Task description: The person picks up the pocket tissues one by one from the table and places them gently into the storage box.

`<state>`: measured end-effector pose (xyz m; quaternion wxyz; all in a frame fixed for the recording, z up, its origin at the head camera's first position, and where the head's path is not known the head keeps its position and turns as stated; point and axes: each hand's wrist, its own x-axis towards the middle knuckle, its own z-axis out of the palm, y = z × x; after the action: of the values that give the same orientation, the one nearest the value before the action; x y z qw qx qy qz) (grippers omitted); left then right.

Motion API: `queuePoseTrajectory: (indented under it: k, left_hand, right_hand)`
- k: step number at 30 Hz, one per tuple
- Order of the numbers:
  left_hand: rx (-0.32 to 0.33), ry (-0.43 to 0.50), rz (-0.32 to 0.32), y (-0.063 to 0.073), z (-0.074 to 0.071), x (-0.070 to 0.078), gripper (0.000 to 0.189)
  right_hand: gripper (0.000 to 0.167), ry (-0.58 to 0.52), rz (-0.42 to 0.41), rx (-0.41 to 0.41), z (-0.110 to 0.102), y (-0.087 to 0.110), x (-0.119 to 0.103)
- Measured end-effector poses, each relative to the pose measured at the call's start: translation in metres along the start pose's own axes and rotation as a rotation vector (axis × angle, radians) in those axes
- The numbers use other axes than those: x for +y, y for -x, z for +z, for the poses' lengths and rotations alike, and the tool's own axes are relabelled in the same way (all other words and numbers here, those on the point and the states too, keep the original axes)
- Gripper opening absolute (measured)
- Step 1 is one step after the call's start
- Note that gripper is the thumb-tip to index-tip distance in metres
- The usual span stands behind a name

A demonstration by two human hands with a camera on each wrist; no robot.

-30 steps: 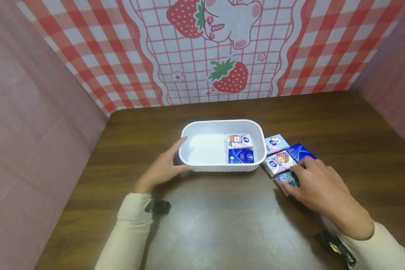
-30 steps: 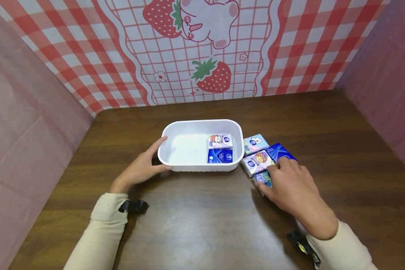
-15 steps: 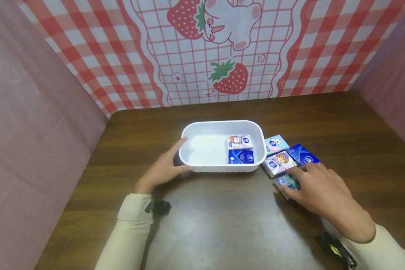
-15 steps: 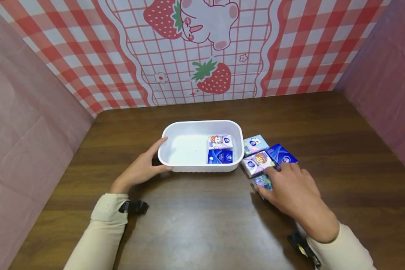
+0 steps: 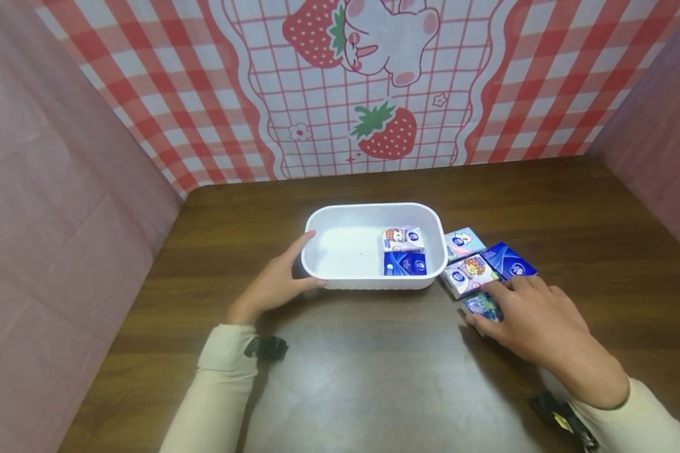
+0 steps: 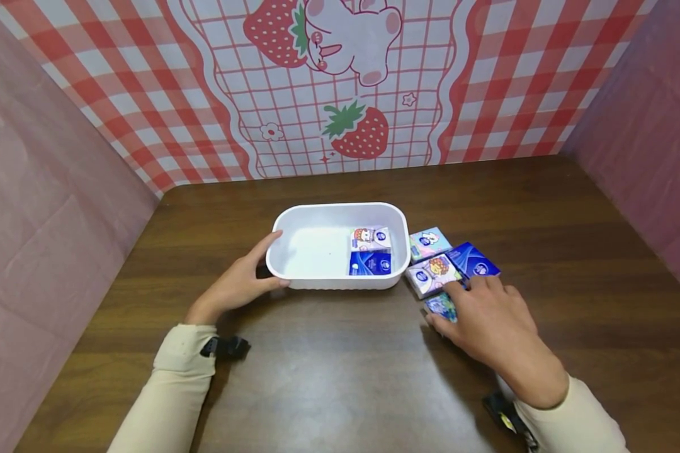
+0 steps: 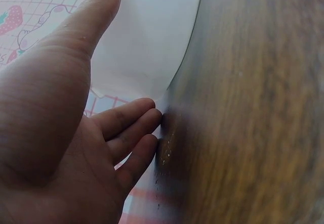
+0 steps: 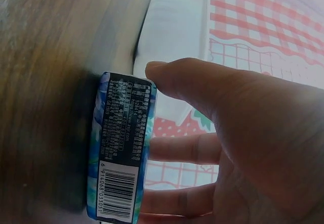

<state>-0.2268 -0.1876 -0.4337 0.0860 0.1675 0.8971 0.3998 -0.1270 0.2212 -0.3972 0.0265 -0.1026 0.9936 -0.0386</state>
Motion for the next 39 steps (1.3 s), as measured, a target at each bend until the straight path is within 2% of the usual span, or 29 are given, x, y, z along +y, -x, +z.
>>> queuePoseTrajectory:
  k: [19,27,39]
  left_hand:
    - [-0.005,0.019,-0.009,-0.0015,0.0013,-0.0023,0.101]
    - [-0.003,0.014,-0.002,-0.0008,0.0011,-0.0029,0.101]
    - [-0.001,0.014,0.002,-0.0005,0.0008,-0.0031,0.100]
  right_hand:
    - [0.081,0.013,0.015,-0.028,0.0018,-0.0016,-0.0001]
    - [0.079,0.006,-0.002,-0.010,0.0022,-0.0014,0.0003]
    - [0.073,-0.018,0.005,-0.033,0.0023,-0.0010,-0.0004]
